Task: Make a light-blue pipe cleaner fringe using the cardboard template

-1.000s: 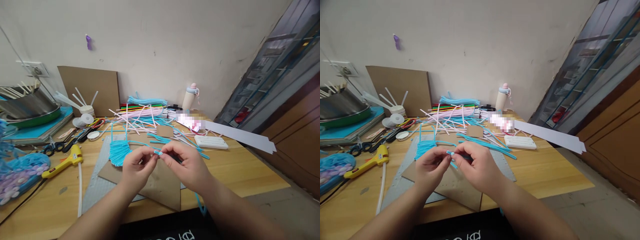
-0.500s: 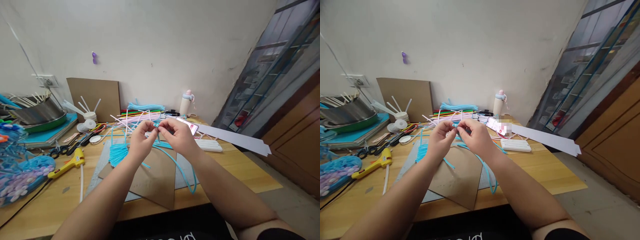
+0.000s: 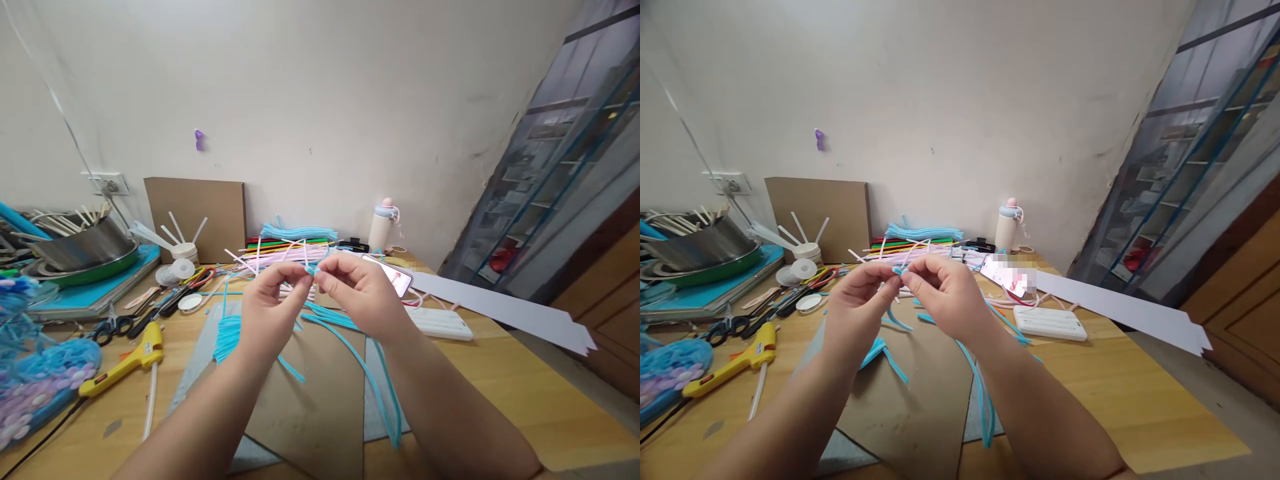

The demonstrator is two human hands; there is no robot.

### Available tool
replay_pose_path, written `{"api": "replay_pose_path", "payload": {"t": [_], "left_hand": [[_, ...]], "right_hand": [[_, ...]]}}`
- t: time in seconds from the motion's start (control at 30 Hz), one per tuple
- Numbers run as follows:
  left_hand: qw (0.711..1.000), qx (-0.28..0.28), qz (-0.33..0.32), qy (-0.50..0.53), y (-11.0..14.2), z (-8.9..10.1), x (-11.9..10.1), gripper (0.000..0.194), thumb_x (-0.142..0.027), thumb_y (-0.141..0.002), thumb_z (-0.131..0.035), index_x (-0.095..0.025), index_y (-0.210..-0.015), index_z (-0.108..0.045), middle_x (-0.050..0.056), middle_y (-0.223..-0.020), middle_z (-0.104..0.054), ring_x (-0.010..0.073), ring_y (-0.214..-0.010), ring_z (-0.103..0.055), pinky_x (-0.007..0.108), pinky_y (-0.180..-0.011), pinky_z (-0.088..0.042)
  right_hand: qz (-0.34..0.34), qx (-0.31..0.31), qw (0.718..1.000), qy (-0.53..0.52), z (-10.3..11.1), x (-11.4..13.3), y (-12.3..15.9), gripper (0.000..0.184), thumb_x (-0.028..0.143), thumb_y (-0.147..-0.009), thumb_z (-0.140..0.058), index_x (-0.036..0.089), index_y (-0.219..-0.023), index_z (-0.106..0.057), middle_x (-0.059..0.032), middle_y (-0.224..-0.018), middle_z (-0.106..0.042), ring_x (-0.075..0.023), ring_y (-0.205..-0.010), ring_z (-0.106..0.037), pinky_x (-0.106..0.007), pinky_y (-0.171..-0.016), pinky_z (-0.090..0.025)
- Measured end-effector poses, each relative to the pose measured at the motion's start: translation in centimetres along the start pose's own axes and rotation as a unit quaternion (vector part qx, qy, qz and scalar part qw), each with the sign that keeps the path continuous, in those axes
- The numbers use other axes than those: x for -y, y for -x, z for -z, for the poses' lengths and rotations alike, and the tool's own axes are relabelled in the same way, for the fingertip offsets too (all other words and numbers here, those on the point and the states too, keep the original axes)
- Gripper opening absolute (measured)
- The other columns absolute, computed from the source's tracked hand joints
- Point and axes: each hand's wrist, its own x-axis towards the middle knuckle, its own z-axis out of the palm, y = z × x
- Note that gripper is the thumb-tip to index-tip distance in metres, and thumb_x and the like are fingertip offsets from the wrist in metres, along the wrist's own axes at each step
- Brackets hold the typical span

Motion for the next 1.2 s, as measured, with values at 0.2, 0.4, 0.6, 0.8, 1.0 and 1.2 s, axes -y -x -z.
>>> {"api": "replay_pose_path", "payload": {"t": [0.2,0.4,0.6,0.8,1.0,1.2], "left_hand": [[0.977,0.039,-0.166,-0.132,0.5,0.1,0.1,0.016,-0.008,-0.075,-0.058,-0.021,-0.085,-0.06,0.0,-0.078,-0.063,0.013,-0.074,-0.057,0.027,-0.069,-0.045],[0.836,0.056,-0.418,-0.351,0.7,1.1,1.1,0.025,-0.005,-0.07,-0.062,-0.021,-0.089,-0.061,0.001,-0.08,-0.066,0.0133,-0.071,-0.058,0.029,-0.07,-0.042],[0.823,0.019,-0.416,-0.387,0.9,1.2,0.8,0.019,-0.006,-0.069,-0.064,-0.019,-0.083,-0.06,0.002,-0.075,-0.065,0.0135,-0.069,-0.056,0.029,-0.067,-0.042],[0.869,0.066,-0.321,-0.371,0.5,1.3,-0.8,0.013,-0.009,-0.074,-0.058,-0.02,-0.081,-0.058,0.0,-0.075,-0.065,0.0126,-0.07,-0.057,0.028,-0.068,-0.04],[0.85,0.2,-0.268,-0.407,-0.2,1.9,-1.2,0.027,-0.01,-0.079,-0.05,-0.025,-0.101,-0.057,-0.002,-0.084,-0.065,0.0133,-0.078,-0.056,0.03,-0.072,-0.037],[0.856,0.225,-0.235,-0.403,-0.2,2.2,-0.9,0.025,-0.01,-0.079,-0.049,-0.023,-0.1,-0.056,-0.001,-0.083,-0.065,0.0135,-0.075,-0.055,0.03,-0.074,-0.037]], "right_hand": [[-0.07,0.026,0.995,-0.065,0.7,-0.1,0.7,0.016,0.029,-0.08,-0.053,0.017,-0.07,-0.054,0.0026,-0.06,-0.047,-0.0061,-0.05,-0.039,-0.019,-0.043,-0.033],[-0.14,0.035,0.979,-0.143,0.4,-0.6,0.7,0.021,0.027,-0.079,-0.053,0.016,-0.062,-0.048,0.0051,-0.05,-0.041,-0.0042,-0.042,-0.032,-0.018,-0.038,-0.024],[-0.163,0.087,0.959,-0.215,0.6,-0.4,0.8,0.013,0.027,-0.077,-0.058,0.016,-0.076,-0.052,0.0049,-0.058,-0.045,-0.0034,-0.045,-0.036,-0.017,-0.04,-0.025],[-0.129,0.06,0.986,-0.087,0.5,-0.5,1.0,0.009,0.025,-0.079,-0.054,0.016,-0.077,-0.054,0.0046,-0.059,-0.045,-0.0045,-0.049,-0.037,-0.017,-0.043,-0.028],[-0.087,0.046,0.993,0.072,0.5,-1.2,1.0,0.009,0.019,-0.078,-0.05,0.017,-0.071,-0.055,0.0043,-0.061,-0.045,-0.0058,-0.054,-0.036,-0.017,-0.046,-0.029],[-0.099,0.09,0.987,0.086,0.6,-1.6,0.9,0.011,0.023,-0.078,-0.048,0.017,-0.069,-0.05,0.0042,-0.062,-0.045,-0.0066,-0.056,-0.038,-0.018,-0.047,-0.029]]}}
